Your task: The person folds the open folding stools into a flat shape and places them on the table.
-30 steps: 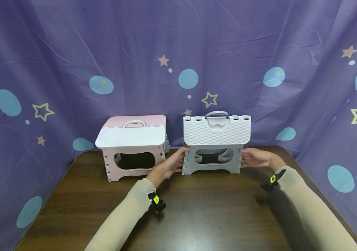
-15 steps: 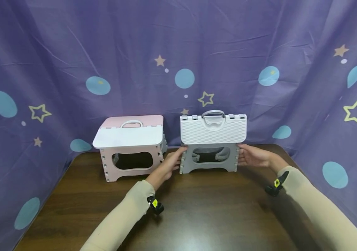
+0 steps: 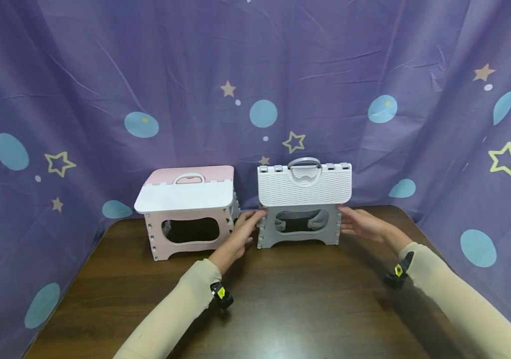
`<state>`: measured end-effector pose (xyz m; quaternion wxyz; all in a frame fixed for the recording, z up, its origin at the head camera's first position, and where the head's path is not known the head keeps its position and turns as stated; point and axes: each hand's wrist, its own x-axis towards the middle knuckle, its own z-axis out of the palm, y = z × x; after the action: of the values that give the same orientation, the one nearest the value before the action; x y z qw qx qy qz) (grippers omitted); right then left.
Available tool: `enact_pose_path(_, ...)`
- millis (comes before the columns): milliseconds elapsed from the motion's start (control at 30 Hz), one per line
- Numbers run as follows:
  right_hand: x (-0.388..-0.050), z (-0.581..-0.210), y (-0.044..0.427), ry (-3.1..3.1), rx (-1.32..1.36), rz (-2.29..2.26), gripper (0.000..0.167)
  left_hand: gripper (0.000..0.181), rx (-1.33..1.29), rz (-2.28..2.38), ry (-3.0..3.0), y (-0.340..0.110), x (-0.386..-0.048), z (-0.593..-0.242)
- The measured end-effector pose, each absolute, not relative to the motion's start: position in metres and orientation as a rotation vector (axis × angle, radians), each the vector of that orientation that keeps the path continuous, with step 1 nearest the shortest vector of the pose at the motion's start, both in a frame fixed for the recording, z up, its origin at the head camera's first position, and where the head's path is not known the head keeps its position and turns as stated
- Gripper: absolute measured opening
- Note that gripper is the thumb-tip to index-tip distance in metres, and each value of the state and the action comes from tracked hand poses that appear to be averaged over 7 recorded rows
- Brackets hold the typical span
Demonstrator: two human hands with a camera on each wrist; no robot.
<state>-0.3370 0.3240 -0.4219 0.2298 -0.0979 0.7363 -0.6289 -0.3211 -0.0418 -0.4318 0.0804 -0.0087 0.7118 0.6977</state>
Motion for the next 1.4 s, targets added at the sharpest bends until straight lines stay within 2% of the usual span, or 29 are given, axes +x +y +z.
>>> enact_pose_path(300, -0.338, -0.421, 0.33, 2.037, -0.33, -1.716, 0.076, 0.09, 0.036, 2.042, 2.094, -0.044, -0.325, -0.433)
enact_pose_path(1000, -0.348, -0.435, 0.33, 1.951, -0.433, -1.769, 0.079, 0.083, 0.04, 2.135, 1.939, -0.042, -0.339, -0.442)
enact_pose_path(1400, -0.35, -0.439, 0.325, 1.949, -0.401, -1.79, 0.075, 0.081, 0.033, 2.117, 1.903, -0.044, -0.34, -0.442)
